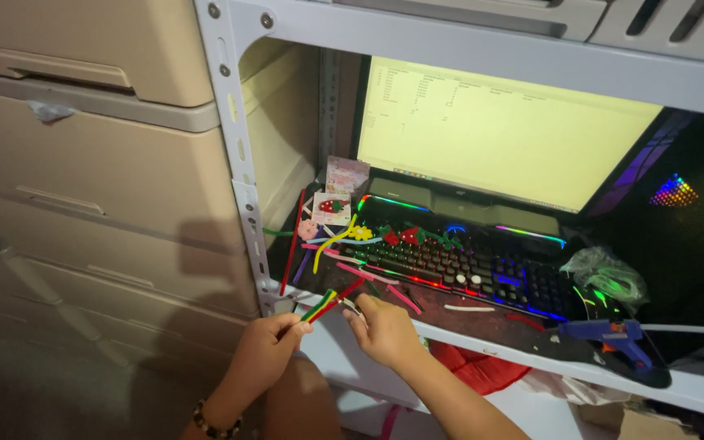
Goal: The person sits on the floor and manipulates colorful pipe cleaners, twisting and bending them with their hands. They occasionally use a computer mouse and keyboard to navigate a screen while holding the pipe cleaners.
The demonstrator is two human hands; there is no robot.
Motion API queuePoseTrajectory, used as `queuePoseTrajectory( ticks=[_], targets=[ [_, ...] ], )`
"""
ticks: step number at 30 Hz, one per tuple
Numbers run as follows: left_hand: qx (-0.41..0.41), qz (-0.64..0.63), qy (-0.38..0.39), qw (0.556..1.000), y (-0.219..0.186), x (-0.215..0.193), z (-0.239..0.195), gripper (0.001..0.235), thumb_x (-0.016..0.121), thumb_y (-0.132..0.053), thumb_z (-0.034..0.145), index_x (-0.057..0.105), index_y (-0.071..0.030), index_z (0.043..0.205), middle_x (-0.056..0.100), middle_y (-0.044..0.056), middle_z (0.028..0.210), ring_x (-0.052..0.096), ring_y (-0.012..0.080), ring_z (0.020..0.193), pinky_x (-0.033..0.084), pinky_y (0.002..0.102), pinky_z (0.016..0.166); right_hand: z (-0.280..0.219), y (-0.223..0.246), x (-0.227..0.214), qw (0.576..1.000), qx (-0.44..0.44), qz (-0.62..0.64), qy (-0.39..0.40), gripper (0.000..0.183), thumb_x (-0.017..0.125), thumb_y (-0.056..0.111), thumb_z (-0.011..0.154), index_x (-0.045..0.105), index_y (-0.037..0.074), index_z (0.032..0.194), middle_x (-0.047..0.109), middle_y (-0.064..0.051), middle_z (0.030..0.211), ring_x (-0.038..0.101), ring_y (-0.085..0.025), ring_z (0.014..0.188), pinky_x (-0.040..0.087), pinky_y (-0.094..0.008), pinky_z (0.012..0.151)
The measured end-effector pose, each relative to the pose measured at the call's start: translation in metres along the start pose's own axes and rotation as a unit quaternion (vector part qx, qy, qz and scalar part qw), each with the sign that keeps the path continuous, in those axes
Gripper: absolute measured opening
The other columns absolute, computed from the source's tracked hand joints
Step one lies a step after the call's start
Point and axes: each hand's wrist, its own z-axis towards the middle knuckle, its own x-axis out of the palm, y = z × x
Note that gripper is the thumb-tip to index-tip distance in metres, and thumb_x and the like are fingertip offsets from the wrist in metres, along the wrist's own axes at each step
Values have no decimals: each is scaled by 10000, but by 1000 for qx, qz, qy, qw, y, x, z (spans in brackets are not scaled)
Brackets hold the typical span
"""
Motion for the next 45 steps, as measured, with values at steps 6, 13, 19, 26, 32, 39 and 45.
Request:
queuePoseTrajectory(
  ticks=[6,13,19,26,32,39,45],
  targets=[
    [-47,15,16,999,1,-2,2,192,713,-206,905,831,-55,894,591,3,568,460,106,530,382,257,526,7,-10,-8,762,258,547,229,328,617,255,996,584,59,735,537,-44,569,403,-106,415,302,-255,389],
    [-43,19,13,999,-6,-3,1,201,719,-208,886,832,-49,932,627,3,611,446,108,555,380,264,544,12,3,-30,734,228,583,264,323,537,214,1058,666,10,843,695,-121,719,613,-164,537,479,-261,501],
    [-50,61,27,997,-6,0,4,180,722,-220,889,833,-78,888,655,8,584,497,109,523,399,259,531,9,-1,-35,736,207,586,269,392,510,247,1068,687,-19,841,631,-107,611,578,-157,508,438,-251,495],
    [-32,21,14,999,6,6,11,192,723,-204,882,845,-64,933,607,8,564,465,112,521,388,262,520,7,-20,-20,755,219,574,230,349,507,242,1069,648,13,846,690,-121,704,581,-152,513,445,-264,467],
    [-44,-10,3,999,6,4,17,219,712,-203,886,791,-13,811,660,32,602,507,129,551,415,259,551,24,-16,-5,964,132,219,68,229,691,191,881,617,87,1072,678,-69,903,642,-218,789,516,-336,706],
    [-32,-16,-20,999,22,5,27,206,717,-191,873,809,-26,791,653,16,591,473,123,545,384,254,542,61,-5,53,980,-110,-151,-64,252,661,266,802,639,84,976,646,-132,1057,560,-344,1016,416,-449,875],
    [-59,-14,-22,998,23,4,32,214,726,-206,876,845,-29,852,643,16,586,475,122,534,384,248,537,70,-7,63,971,-150,-156,-99,301,639,227,773,640,62,1025,628,-150,1108,543,-350,1067,384,-459,945]
  ],
)
